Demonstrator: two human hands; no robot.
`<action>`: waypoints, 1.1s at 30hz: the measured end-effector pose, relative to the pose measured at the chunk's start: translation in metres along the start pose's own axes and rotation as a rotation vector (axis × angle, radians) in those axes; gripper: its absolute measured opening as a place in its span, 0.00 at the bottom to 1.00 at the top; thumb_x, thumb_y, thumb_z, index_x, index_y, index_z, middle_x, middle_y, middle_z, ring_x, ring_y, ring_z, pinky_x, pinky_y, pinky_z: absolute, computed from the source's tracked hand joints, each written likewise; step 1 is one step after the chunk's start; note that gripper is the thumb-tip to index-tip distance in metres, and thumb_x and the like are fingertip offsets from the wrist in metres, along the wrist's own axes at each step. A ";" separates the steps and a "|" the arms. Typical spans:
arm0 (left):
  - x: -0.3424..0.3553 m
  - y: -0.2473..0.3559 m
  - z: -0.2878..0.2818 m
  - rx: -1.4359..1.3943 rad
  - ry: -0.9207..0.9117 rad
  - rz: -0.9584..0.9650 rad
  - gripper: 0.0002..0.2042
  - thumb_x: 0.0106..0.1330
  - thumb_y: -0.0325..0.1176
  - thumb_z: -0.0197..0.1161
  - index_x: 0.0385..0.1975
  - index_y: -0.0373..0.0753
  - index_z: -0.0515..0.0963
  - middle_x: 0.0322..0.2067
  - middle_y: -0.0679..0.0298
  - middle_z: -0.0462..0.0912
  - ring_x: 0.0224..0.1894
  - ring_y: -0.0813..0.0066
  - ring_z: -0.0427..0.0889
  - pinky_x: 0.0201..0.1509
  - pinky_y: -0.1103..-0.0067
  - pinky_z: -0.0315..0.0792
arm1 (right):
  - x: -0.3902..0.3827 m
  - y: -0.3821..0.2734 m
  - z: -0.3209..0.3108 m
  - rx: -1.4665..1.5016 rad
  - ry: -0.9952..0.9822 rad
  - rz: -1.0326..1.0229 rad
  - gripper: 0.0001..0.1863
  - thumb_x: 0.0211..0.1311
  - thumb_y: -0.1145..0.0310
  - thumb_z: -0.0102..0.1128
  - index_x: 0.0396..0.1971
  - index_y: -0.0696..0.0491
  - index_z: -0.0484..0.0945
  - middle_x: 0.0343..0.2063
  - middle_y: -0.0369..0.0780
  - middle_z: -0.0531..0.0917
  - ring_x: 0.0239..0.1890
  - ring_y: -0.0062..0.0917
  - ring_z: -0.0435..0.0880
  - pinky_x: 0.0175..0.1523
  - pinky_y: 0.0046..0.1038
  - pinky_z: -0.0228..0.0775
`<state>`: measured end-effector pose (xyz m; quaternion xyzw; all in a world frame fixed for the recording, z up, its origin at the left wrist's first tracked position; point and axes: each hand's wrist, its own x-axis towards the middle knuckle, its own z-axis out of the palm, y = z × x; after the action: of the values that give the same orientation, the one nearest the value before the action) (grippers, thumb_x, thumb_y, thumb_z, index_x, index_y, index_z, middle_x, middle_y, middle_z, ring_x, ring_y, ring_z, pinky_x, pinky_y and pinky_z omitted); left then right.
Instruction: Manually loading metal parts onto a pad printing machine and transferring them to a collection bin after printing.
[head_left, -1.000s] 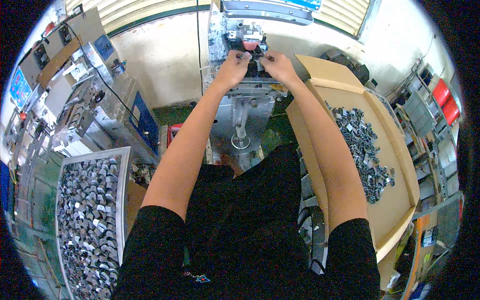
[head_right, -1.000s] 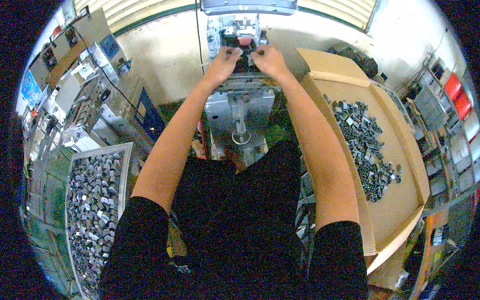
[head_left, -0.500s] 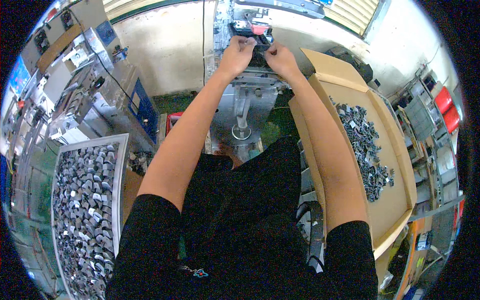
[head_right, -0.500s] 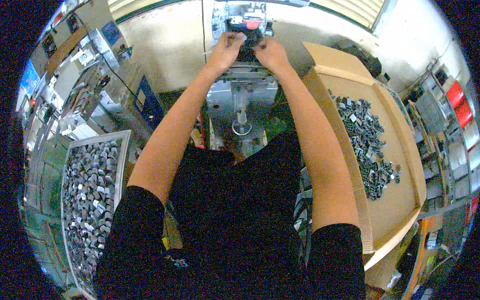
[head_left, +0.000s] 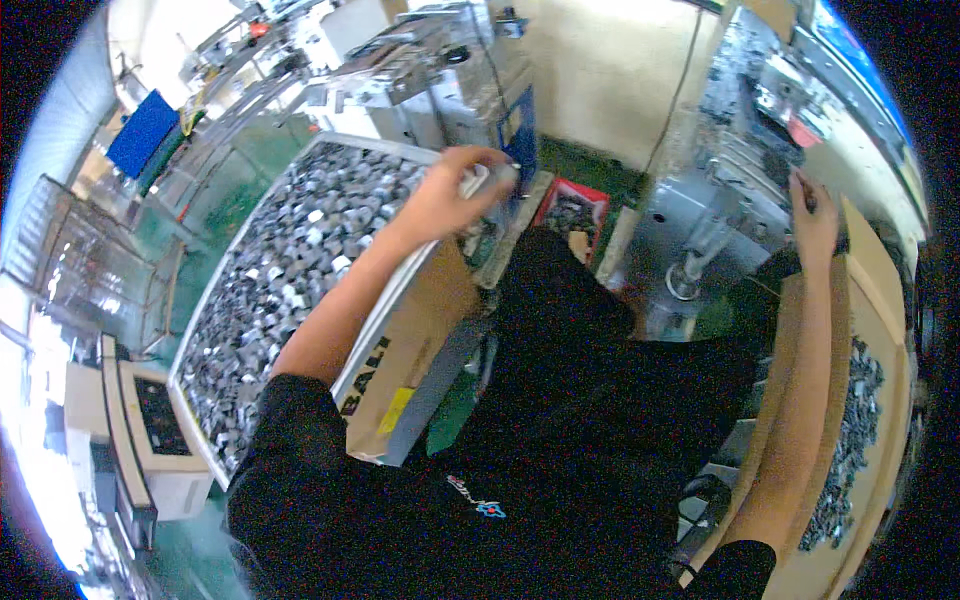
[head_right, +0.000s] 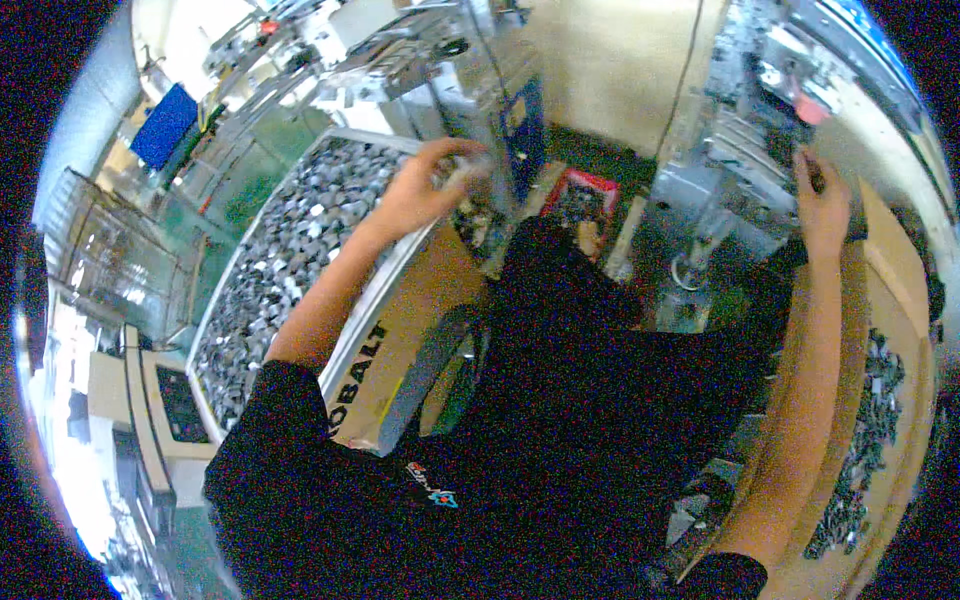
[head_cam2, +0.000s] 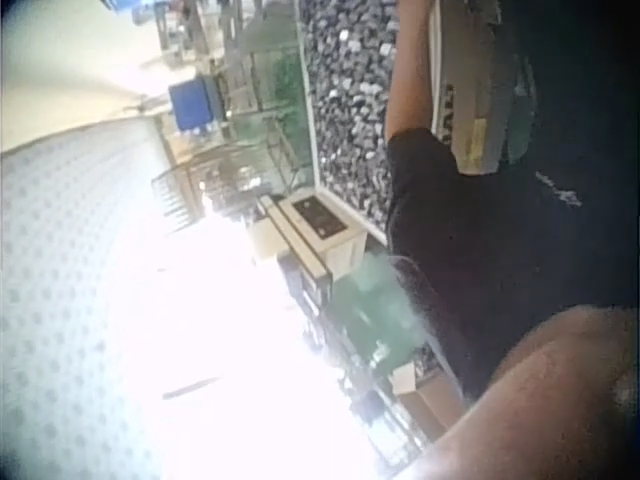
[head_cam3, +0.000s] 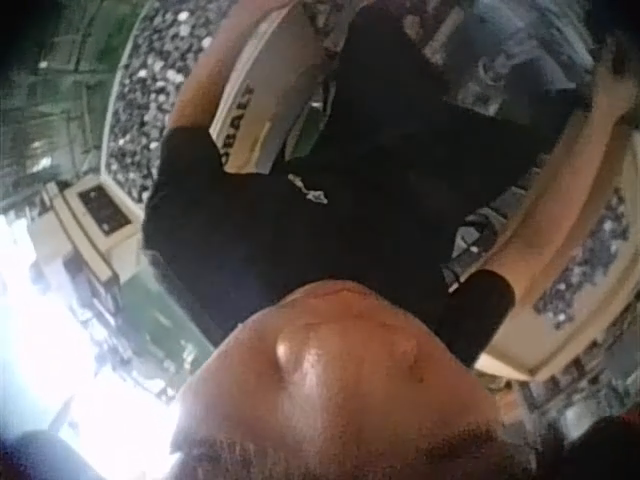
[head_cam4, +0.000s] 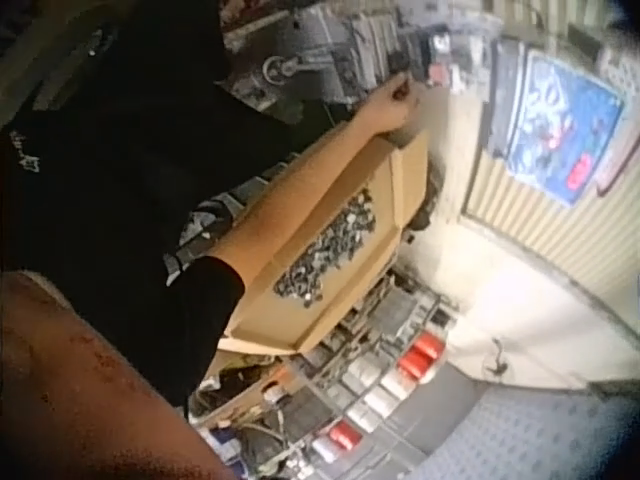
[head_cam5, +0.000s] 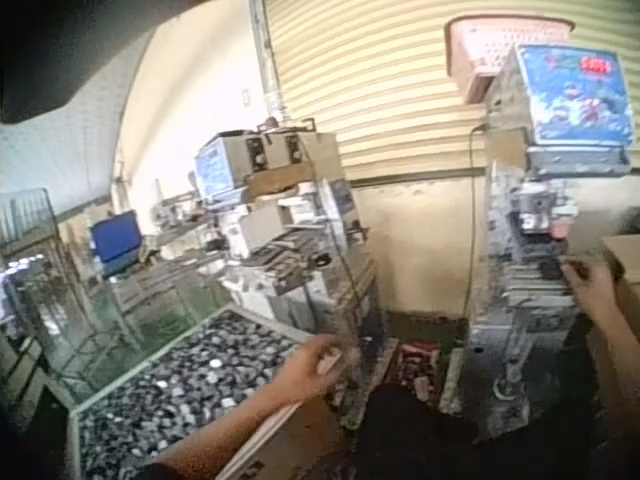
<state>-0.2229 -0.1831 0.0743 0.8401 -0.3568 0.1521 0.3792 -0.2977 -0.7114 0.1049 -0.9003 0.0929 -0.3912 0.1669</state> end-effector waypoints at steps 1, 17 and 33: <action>-0.015 -0.017 -0.025 0.053 0.074 -0.115 0.18 0.60 0.38 0.68 0.47 0.34 0.79 0.44 0.54 0.83 0.45 0.62 0.81 0.52 0.71 0.74 | -0.006 -0.001 0.003 0.026 -0.007 -0.004 0.22 0.65 0.51 0.60 0.45 0.55 0.83 0.45 0.47 0.85 0.47 0.39 0.83 0.56 0.34 0.71; -0.118 -0.164 -0.173 0.330 0.138 -0.715 0.25 0.53 0.44 0.74 0.46 0.32 0.81 0.45 0.52 0.85 0.49 0.64 0.84 0.55 0.73 0.75 | -0.083 -0.022 0.012 -0.355 0.216 -0.372 0.24 0.71 0.62 0.52 0.64 0.54 0.66 0.62 0.48 0.70 0.65 0.45 0.66 0.69 0.42 0.56; -0.130 -0.210 -0.167 0.486 -0.090 -0.559 0.29 0.51 0.49 0.70 0.51 0.39 0.80 0.50 0.54 0.83 0.53 0.59 0.81 0.58 0.69 0.71 | -0.065 -0.005 -0.032 0.004 0.060 -0.225 0.20 0.72 0.61 0.50 0.60 0.53 0.72 0.53 0.48 0.79 0.57 0.40 0.77 0.63 0.37 0.66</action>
<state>-0.1612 0.1005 0.0067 0.9765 -0.0834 0.0858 0.1795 -0.3653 -0.6943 0.0838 -0.8926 -0.0045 -0.4343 0.1208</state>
